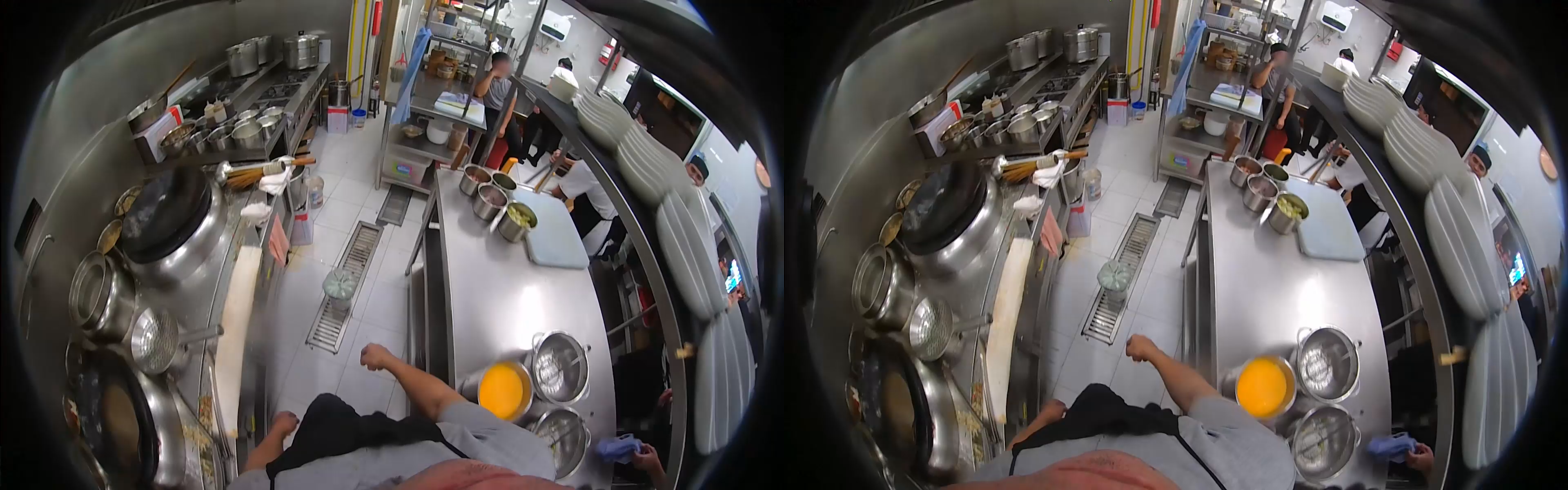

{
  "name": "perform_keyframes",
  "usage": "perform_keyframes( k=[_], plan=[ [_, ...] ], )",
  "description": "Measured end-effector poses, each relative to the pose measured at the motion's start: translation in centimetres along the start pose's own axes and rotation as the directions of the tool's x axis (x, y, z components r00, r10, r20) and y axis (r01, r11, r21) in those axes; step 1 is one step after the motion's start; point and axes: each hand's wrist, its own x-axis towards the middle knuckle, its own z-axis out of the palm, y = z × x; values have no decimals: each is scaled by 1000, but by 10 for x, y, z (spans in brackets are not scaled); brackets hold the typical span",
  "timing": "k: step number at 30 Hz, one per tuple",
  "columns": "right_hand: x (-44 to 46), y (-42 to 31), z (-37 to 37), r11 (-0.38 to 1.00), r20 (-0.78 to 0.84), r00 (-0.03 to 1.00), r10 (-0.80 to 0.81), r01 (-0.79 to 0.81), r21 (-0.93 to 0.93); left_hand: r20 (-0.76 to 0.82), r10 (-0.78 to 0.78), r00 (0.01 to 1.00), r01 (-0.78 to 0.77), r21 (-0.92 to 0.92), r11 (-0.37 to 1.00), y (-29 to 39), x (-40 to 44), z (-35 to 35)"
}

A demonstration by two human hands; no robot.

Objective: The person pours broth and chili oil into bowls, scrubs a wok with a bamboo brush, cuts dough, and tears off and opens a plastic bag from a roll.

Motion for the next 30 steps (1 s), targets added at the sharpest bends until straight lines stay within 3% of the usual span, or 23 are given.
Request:
perform_keyframes(
  k=[1,3,6,9,11,14,16,18,19,21,22,24,25,26,28,29,30],
  plan=[
    [17,5,-3,1000,10,1000,-5,5,-28,-21,-290,957,278,-224,934,33,8,-10],
    [40,18,-1,999,42,999,-13,14,-32,-25,-207,978,205,-67,976,48,49,-16],
    [69,45,3,990,180,981,73,-50,-133,110,-243,964,263,-224,939,78,89,-76],
    [61,49,-22,972,200,953,228,-211,-100,133,-131,982,140,-58,988,98,149,-145],
    [95,89,-24,981,60,998,-34,45,-189,216,-292,932,334,-196,922,114,191,-187],
    [95,65,-86,994,-140,990,34,-49,-102,47,-145,988,151,-174,973,123,271,-234],
    [92,53,-131,994,-183,979,87,-74,76,-49,-53,997,45,-148,988,140,311,-263],
    [88,32,-174,978,-252,960,121,-73,194,36,-132,991,137,-264,955,174,339,-287],
    [95,29,-194,994,-269,959,87,-65,89,81,-168,983,185,-316,931,191,350,-298],
    [103,35,-227,991,-277,961,24,-59,-119,-5,-17,1000,17,-116,993,195,395,-294],
    [114,38,-242,985,-356,934,43,-98,-139,-17,50,999,-50,-19,999,186,417,-274],
    [155,67,-267,908,-210,968,-139,40,-416,232,169,958,-212,175,961,164,466,-248],
    [158,53,-292,942,-184,973,-139,73,-328,310,177,934,-262,261,929,174,469,-247],
    [146,14,-326,967,-205,976,-75,20,-256,248,27,968,-50,89,995,215,443,-268],
    [166,-6,-361,973,-180,975,-134,96,-209,335,28,942,-88,163,983,245,448,-280],
    [185,-7,-372,969,-181,972,-153,111,-220,153,32,988,-59,180,982,241,467,-268],
    [194,-19,-389,971,-149,970,-191,165,-172,70,98,993,-105,106,989,258,473,-284]
  ],
)
